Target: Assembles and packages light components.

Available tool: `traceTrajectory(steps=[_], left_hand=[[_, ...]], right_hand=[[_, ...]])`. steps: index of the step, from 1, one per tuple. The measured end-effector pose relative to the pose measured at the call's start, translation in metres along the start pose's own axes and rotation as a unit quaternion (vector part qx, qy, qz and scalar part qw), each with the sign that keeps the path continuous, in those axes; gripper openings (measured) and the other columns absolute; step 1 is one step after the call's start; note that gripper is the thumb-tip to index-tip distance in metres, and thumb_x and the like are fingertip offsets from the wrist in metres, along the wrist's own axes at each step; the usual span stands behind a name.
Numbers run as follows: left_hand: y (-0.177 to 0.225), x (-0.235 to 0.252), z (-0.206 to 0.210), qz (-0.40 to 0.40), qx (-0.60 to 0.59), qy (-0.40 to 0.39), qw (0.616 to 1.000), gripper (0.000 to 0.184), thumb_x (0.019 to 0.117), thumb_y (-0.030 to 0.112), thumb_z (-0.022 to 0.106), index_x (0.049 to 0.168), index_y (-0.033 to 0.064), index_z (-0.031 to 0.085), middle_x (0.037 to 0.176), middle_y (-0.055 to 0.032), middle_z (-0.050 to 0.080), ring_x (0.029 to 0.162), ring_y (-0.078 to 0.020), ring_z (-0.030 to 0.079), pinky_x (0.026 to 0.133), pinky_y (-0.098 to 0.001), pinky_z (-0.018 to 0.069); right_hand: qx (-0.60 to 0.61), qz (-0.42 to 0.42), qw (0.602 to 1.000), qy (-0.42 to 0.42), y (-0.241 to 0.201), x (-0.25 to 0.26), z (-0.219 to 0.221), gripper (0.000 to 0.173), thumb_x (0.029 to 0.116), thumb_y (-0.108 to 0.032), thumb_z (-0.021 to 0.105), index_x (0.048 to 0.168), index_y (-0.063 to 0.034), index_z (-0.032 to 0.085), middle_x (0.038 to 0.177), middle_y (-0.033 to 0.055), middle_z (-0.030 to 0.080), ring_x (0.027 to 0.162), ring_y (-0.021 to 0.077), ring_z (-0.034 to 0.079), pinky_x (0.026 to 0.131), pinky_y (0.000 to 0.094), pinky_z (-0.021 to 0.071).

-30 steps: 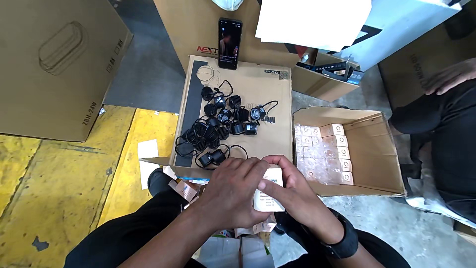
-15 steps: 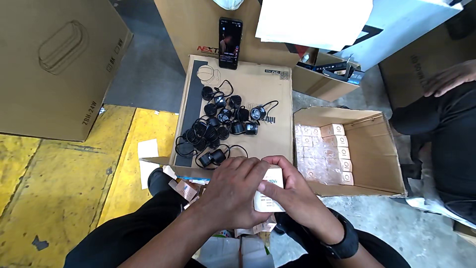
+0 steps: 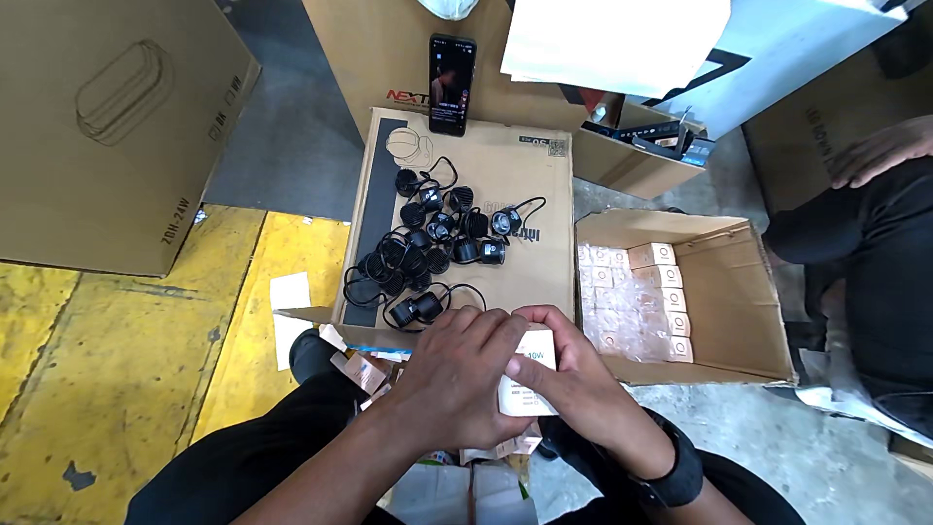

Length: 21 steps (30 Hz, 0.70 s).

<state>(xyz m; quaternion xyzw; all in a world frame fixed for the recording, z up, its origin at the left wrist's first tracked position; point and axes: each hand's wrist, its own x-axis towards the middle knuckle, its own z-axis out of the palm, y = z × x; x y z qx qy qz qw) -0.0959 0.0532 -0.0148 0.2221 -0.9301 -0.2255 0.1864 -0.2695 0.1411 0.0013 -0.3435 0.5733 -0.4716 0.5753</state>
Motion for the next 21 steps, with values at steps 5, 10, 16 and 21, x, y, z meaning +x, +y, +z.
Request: traceTrajectory(steps=[5, 10, 16, 21], left_hand=[[-0.0001, 0.0004, -0.0002, 0.002, 0.002, -0.001, 1.0, 0.087, 0.0712, 0.069, 0.075, 0.135, 0.0117, 0.062, 0.122, -0.0063, 0.071, 0.109, -0.0238, 0.067, 0.093, -0.0438, 0.0548], [-0.0004, -0.0004, 0.0013, 0.001, 0.0, 0.0, 1.0, 0.088, 0.0708, 0.07, 0.075, 0.135, 0.0116, 0.062, 0.122, -0.0067, 0.071, 0.109, -0.0244, 0.067, 0.093, -0.0441, 0.0549], [-0.0003, -0.0001, 0.001, 0.0, 0.0, -0.002, 1.0, 0.087, 0.0711, 0.069, 0.075, 0.136, 0.0118, 0.062, 0.122, -0.0066, 0.071, 0.109, -0.0243, 0.067, 0.093, -0.0439, 0.055], [0.0, -0.0006, 0.0014, -0.002, -0.002, -0.002, 1.0, 0.087, 0.0713, 0.069, 0.076, 0.136, 0.0117, 0.062, 0.123, -0.0069, 0.07, 0.11, -0.0245, 0.067, 0.094, -0.0445, 0.0551]], right_hand=[[-0.003, 0.0, 1.0, 0.0, -0.0008, 0.0001, 0.0001, 0.054, 0.0894, -0.025, 0.08, 0.129, -0.0018, 0.051, 0.104, 0.0102, 0.071, 0.087, 0.019, 0.073, 0.077, 0.034, 0.0642], [0.003, 0.001, 1.0, 0.001, -0.0001, -0.0004, 0.0002, 0.053, 0.0898, -0.024, 0.079, 0.129, -0.0012, 0.051, 0.104, 0.0108, 0.071, 0.087, 0.0194, 0.073, 0.077, 0.0343, 0.0644], [-0.003, 0.003, 1.0, 0.002, -0.0008, 0.0, 0.0003, 0.054, 0.0898, -0.025, 0.08, 0.129, -0.0014, 0.051, 0.104, 0.0106, 0.071, 0.088, 0.0195, 0.073, 0.077, 0.0343, 0.0643], [-0.008, 0.002, 1.0, 0.002, -0.0009, 0.0001, -0.0001, 0.053, 0.0897, -0.024, 0.08, 0.129, -0.0022, 0.051, 0.104, 0.0104, 0.071, 0.088, 0.0195, 0.073, 0.077, 0.0344, 0.0643]])
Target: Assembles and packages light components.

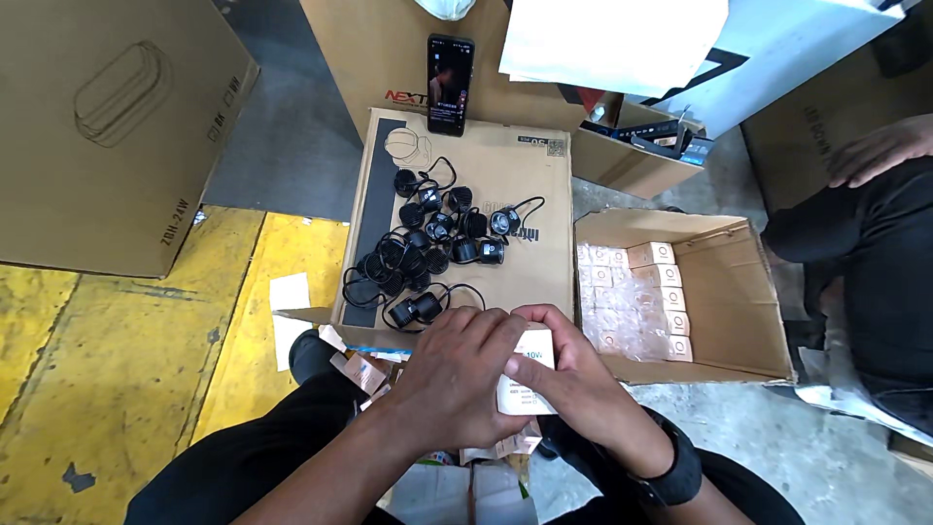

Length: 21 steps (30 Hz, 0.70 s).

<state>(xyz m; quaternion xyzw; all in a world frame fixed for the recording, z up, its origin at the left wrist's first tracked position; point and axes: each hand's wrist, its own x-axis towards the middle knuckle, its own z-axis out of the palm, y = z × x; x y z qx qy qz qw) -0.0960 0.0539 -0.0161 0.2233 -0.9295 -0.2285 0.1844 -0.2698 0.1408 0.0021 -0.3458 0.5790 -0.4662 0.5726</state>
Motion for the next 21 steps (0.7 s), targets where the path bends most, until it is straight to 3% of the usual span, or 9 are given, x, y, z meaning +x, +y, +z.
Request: traceTrajectory(steps=[7, 13, 21], left_hand=[[0.0004, 0.0, -0.0006, -0.003, -0.007, -0.002, 1.0, 0.087, 0.0713, 0.068, 0.076, 0.136, 0.0115, 0.062, 0.124, -0.0073, 0.07, 0.11, -0.0252, 0.068, 0.09, -0.0436, 0.0573], [0.0029, -0.0003, 0.0, -0.014, -0.026, -0.002, 1.0, 0.086, 0.0724, 0.064, 0.079, 0.137, 0.0099, 0.061, 0.123, -0.0098, 0.07, 0.105, -0.0232, 0.071, 0.08, -0.0422, 0.0608], [0.0016, -0.0006, -0.0003, -0.004, -0.012, -0.003, 1.0, 0.087, 0.0719, 0.067, 0.077, 0.136, 0.0103, 0.061, 0.124, -0.0092, 0.07, 0.107, -0.0241, 0.069, 0.089, -0.0443, 0.0575]], right_hand=[[-0.001, 0.0, 1.0, 0.0, 0.0001, 0.0003, -0.0002, 0.054, 0.0893, -0.025, 0.08, 0.128, -0.0016, 0.052, 0.104, 0.0101, 0.071, 0.087, 0.0191, 0.073, 0.077, 0.0341, 0.0642], [-0.001, 0.003, 1.0, 0.0, -0.001, 0.0004, -0.0003, 0.053, 0.0897, -0.024, 0.08, 0.129, -0.0021, 0.052, 0.103, 0.0098, 0.071, 0.087, 0.0191, 0.073, 0.077, 0.0339, 0.0643], [0.006, 0.002, 1.0, -0.004, 0.0003, 0.0003, 0.0, 0.054, 0.0898, -0.025, 0.08, 0.129, -0.0015, 0.051, 0.104, 0.0109, 0.071, 0.088, 0.0196, 0.073, 0.078, 0.0351, 0.0644]])
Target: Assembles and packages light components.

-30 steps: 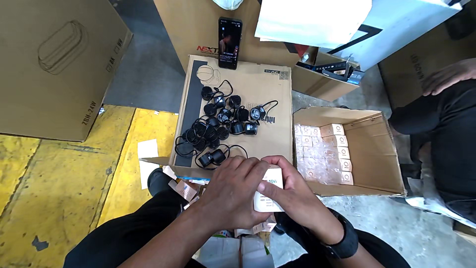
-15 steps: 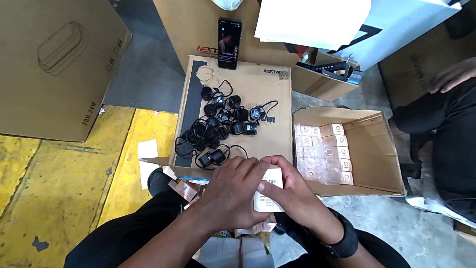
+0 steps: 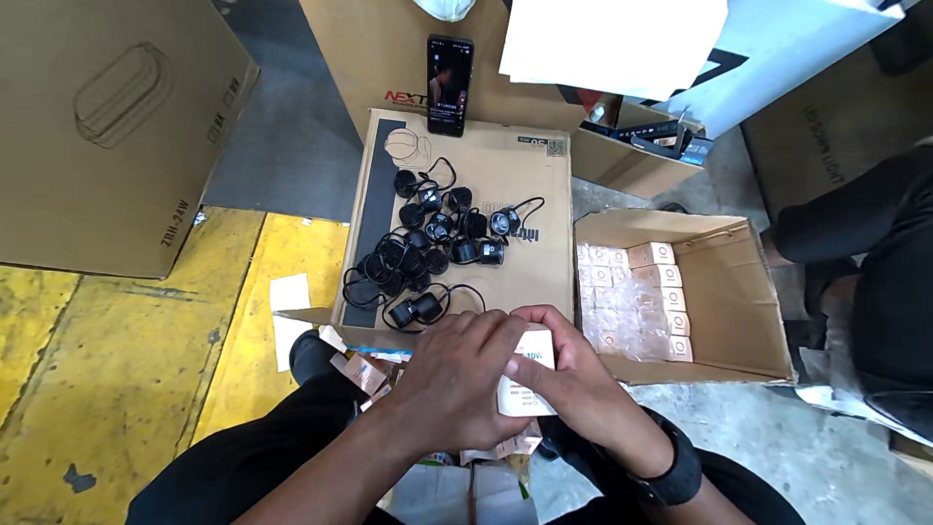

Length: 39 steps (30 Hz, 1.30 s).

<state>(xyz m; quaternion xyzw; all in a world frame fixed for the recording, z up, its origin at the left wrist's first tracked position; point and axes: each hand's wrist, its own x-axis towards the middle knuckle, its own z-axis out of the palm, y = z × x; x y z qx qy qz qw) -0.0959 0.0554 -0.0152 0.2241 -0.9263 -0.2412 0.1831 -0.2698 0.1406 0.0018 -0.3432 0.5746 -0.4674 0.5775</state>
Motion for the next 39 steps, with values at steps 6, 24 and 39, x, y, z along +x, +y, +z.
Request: traceTrajectory(steps=[6, 24, 39], left_hand=[[0.0, -0.0003, -0.0003, 0.006, 0.004, 0.001, 1.0, 0.087, 0.0734, 0.068, 0.075, 0.136, 0.0094, 0.061, 0.124, -0.0097, 0.07, 0.107, -0.0241, 0.07, 0.088, -0.044, 0.0578], [-0.0007, 0.0001, -0.0009, 0.009, -0.001, -0.001, 1.0, 0.087, 0.0731, 0.068, 0.075, 0.136, 0.0096, 0.061, 0.122, -0.009, 0.071, 0.105, -0.0234, 0.07, 0.086, -0.0435, 0.0578], [-0.0012, 0.0002, -0.0003, 0.01, -0.004, 0.001, 1.0, 0.087, 0.0721, 0.067, 0.075, 0.136, 0.0096, 0.061, 0.121, -0.0093, 0.07, 0.104, -0.0232, 0.07, 0.086, -0.0431, 0.0577]], right_hand=[[0.0, 0.003, 1.0, -0.001, 0.0008, -0.0001, 0.0002, 0.053, 0.0902, -0.025, 0.079, 0.129, -0.0015, 0.051, 0.104, 0.0106, 0.071, 0.088, 0.0197, 0.073, 0.077, 0.0349, 0.0643], [-0.001, 0.003, 1.0, -0.002, 0.0001, -0.0009, 0.0005, 0.053, 0.0903, -0.027, 0.079, 0.128, -0.0017, 0.052, 0.104, 0.0105, 0.071, 0.088, 0.019, 0.073, 0.078, 0.0343, 0.0641], [0.001, 0.0, 1.0, -0.003, 0.0003, -0.0013, 0.0008, 0.052, 0.091, -0.026, 0.078, 0.129, -0.0017, 0.051, 0.104, 0.0101, 0.07, 0.088, 0.019, 0.073, 0.078, 0.0344, 0.0641]])
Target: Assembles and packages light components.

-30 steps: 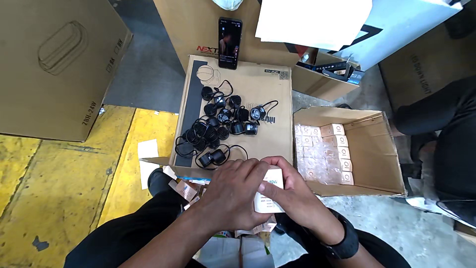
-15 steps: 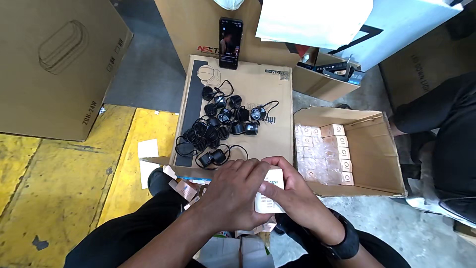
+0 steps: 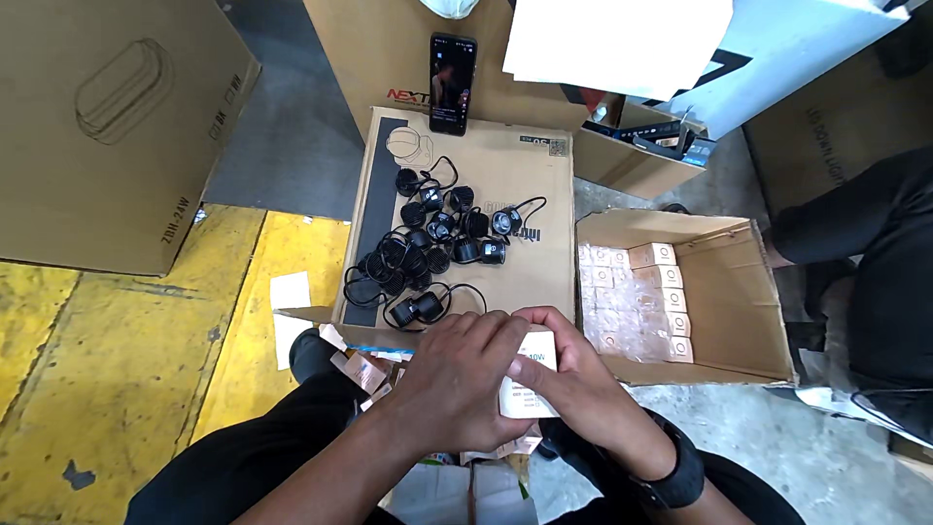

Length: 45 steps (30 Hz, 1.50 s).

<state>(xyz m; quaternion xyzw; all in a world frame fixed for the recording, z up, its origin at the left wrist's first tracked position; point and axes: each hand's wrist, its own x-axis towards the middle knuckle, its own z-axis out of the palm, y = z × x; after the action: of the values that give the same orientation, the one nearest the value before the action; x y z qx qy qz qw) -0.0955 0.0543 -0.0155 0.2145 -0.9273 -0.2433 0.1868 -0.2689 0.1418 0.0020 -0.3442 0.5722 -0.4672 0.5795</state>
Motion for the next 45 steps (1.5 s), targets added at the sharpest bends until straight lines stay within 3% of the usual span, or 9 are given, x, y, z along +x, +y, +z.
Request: traceTrajectory(steps=[23, 28, 31, 37, 45], left_hand=[[0.001, -0.0004, 0.0, -0.001, 0.007, 0.001, 1.0, 0.087, 0.0722, 0.068, 0.075, 0.135, 0.0096, 0.061, 0.122, -0.0093, 0.071, 0.105, -0.0232, 0.07, 0.087, -0.0433, 0.0584], [-0.0014, 0.0002, 0.0027, 0.005, 0.012, 0.017, 1.0, 0.086, 0.0723, 0.069, 0.073, 0.135, 0.0109, 0.062, 0.12, -0.0068, 0.071, 0.109, -0.0228, 0.068, 0.101, -0.0457, 0.0517], [-0.001, 0.0002, 0.0024, 0.005, 0.013, 0.017, 1.0, 0.086, 0.0726, 0.07, 0.074, 0.134, 0.0107, 0.062, 0.122, -0.0066, 0.071, 0.12, -0.0254, 0.064, 0.11, -0.0494, 0.0468], [-0.0002, 0.0001, 0.0019, -0.003, -0.006, 0.004, 1.0, 0.086, 0.0729, 0.067, 0.075, 0.135, 0.0093, 0.061, 0.122, -0.0087, 0.071, 0.114, -0.0235, 0.068, 0.098, -0.0454, 0.0548], [0.001, -0.0002, -0.0003, -0.004, 0.002, -0.006, 1.0, 0.087, 0.0735, 0.068, 0.075, 0.136, 0.009, 0.061, 0.124, -0.0089, 0.07, 0.114, -0.0236, 0.068, 0.097, -0.0455, 0.0557]], right_hand=[[0.001, -0.002, 1.0, -0.003, 0.0007, 0.0006, -0.0006, 0.052, 0.0913, -0.025, 0.078, 0.129, -0.0013, 0.051, 0.104, 0.0109, 0.07, 0.088, 0.0195, 0.073, 0.078, 0.0351, 0.0642], [-0.004, 0.003, 1.0, 0.001, -0.0005, 0.0007, -0.0009, 0.053, 0.0911, -0.026, 0.078, 0.129, -0.0021, 0.051, 0.104, 0.0103, 0.071, 0.088, 0.0199, 0.073, 0.078, 0.0351, 0.0643], [-0.002, 0.005, 1.0, 0.002, 0.0001, 0.0011, -0.0009, 0.053, 0.0906, -0.026, 0.079, 0.129, -0.0018, 0.052, 0.104, 0.0106, 0.071, 0.088, 0.0201, 0.073, 0.077, 0.0355, 0.0644], [0.003, 0.005, 1.0, -0.005, 0.0008, 0.0011, -0.0008, 0.051, 0.0913, -0.024, 0.078, 0.129, -0.0014, 0.051, 0.105, 0.0103, 0.071, 0.089, 0.0192, 0.073, 0.079, 0.0346, 0.0641], [0.0, 0.006, 1.0, -0.004, 0.0004, 0.0011, -0.0003, 0.052, 0.0913, -0.025, 0.078, 0.129, -0.0014, 0.051, 0.105, 0.0103, 0.07, 0.089, 0.0192, 0.073, 0.079, 0.0347, 0.0641]])
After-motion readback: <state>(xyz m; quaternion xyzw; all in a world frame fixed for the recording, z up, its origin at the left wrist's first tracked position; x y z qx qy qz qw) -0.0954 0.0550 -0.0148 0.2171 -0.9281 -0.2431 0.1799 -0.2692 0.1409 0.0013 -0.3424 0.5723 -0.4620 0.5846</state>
